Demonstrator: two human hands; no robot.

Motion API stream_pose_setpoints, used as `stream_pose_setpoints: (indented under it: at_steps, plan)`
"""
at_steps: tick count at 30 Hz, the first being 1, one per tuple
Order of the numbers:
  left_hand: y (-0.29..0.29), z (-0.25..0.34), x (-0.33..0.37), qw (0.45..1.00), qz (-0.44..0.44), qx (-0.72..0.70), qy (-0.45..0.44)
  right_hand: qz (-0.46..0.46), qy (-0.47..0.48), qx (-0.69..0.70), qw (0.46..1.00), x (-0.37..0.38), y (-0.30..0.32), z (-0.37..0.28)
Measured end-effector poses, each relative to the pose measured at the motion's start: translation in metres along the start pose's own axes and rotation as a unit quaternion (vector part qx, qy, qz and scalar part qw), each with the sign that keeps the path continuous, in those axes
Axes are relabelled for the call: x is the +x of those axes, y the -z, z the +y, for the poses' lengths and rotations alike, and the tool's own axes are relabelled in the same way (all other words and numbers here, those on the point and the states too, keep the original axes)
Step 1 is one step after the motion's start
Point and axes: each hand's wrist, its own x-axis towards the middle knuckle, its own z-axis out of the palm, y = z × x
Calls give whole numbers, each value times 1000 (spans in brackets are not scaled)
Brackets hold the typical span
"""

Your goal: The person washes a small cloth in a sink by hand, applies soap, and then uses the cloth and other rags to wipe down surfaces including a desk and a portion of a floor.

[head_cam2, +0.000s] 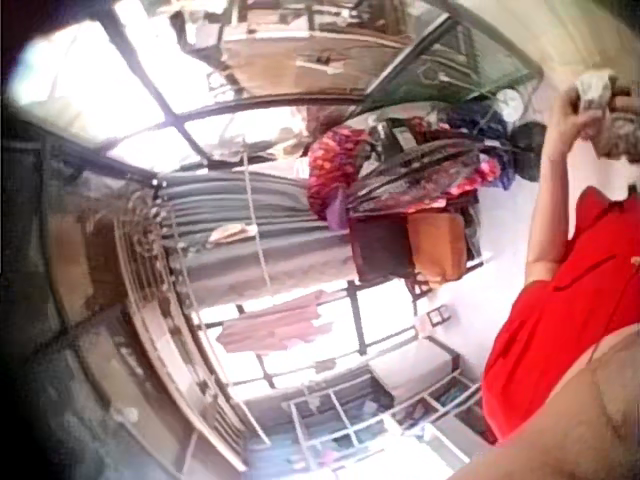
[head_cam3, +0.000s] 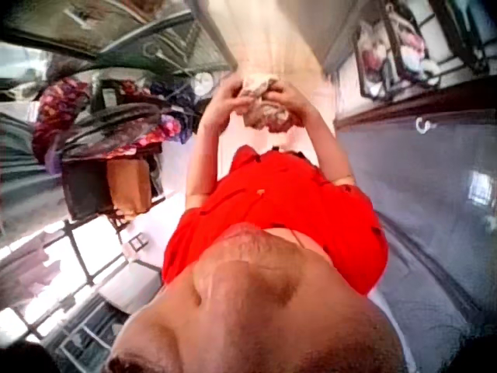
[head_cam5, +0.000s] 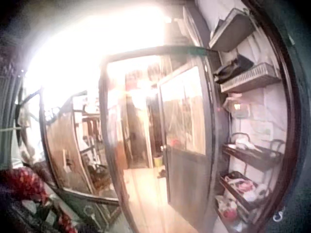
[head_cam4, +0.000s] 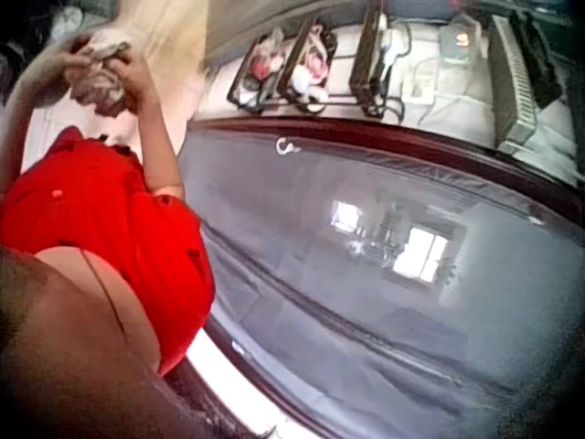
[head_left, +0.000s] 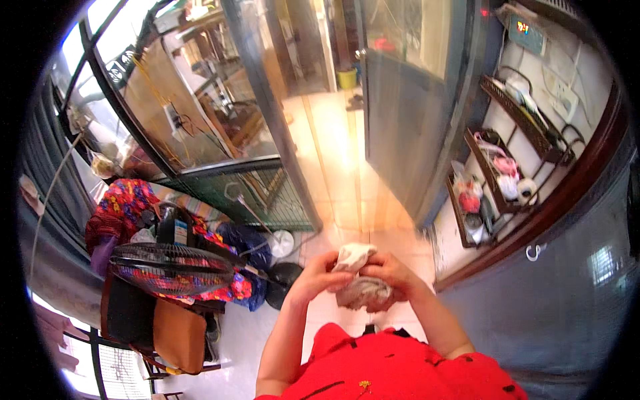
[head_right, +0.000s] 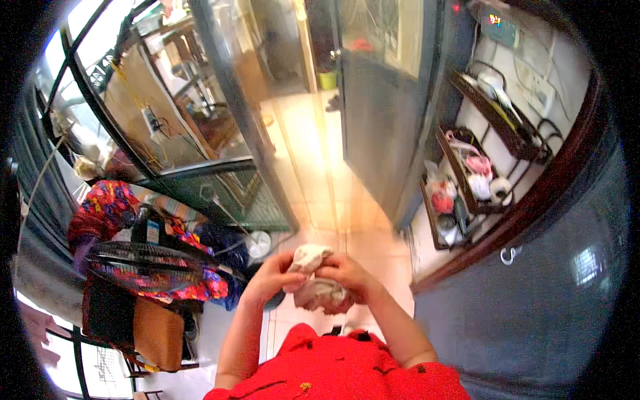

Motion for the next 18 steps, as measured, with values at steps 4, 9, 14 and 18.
stream_pose_setpoints:
  at_steps: [4,9,14,18]
  plan:
    - [15,-3,-5,983,128,123,-53,-66,49,-110,991,26,7,4]
    - [31,-2,-7,984,160,-75,-9,-54,43,-92,993,49,0,7]
    - [104,-77,13,803,198,562,14,-63,57,-36,996,73,25,20]
    - [108,-53,-3,967,226,113,-25,-2,137,-150,979,77,38,25]
